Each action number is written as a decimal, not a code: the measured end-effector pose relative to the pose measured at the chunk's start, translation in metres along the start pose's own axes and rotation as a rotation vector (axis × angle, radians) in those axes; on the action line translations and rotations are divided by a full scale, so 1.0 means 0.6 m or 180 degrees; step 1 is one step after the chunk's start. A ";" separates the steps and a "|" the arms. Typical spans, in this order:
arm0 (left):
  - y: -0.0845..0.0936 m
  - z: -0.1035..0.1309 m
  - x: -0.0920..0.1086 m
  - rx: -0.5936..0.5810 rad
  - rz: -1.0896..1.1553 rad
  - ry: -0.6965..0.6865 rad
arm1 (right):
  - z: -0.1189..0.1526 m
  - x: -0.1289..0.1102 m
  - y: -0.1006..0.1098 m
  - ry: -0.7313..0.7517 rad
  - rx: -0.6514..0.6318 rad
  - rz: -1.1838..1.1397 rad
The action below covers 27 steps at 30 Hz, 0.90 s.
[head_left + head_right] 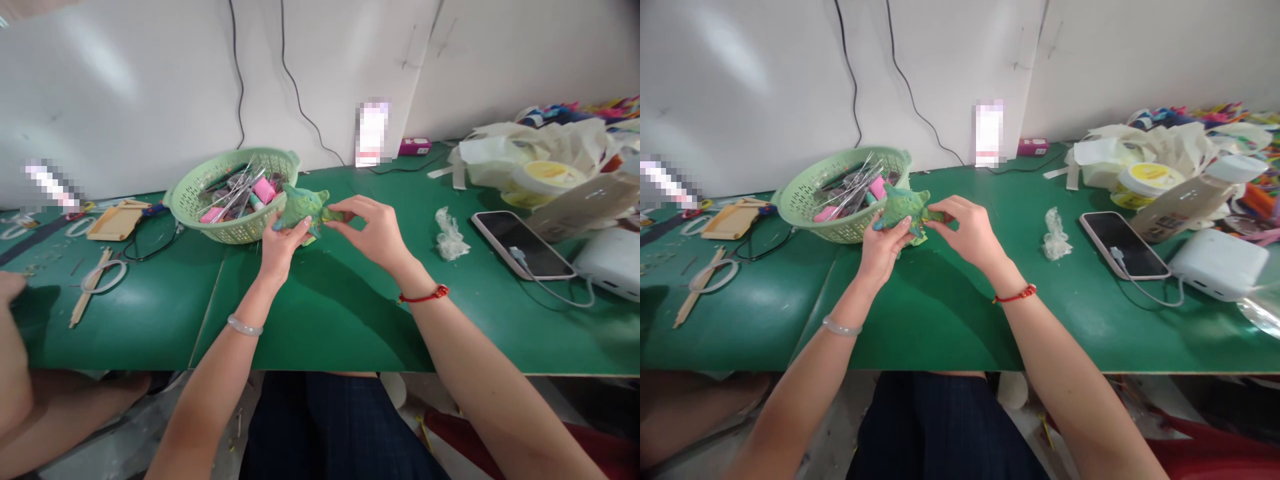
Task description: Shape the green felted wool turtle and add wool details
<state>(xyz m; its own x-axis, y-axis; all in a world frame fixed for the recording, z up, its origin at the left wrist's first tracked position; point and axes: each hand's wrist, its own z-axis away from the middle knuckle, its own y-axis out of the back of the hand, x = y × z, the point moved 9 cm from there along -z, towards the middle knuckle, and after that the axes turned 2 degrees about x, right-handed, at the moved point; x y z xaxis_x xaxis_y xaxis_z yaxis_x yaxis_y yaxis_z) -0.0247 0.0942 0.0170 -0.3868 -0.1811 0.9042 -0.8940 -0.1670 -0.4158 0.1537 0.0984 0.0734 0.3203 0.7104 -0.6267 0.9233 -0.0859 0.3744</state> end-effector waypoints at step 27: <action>-0.004 0.004 0.001 -0.0052 -0.0094 -0.0102 | 0.002 -0.018 0.001 0.0339 -0.0171 0.0483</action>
<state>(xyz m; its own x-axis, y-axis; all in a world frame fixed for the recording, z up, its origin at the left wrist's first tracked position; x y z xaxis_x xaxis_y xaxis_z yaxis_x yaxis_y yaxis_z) -0.0222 0.0920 0.0183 -0.3531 -0.2074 0.9123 -0.9086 -0.1568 -0.3872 0.1510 0.0899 0.0792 0.4281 0.7622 -0.4855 0.8525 -0.1623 0.4969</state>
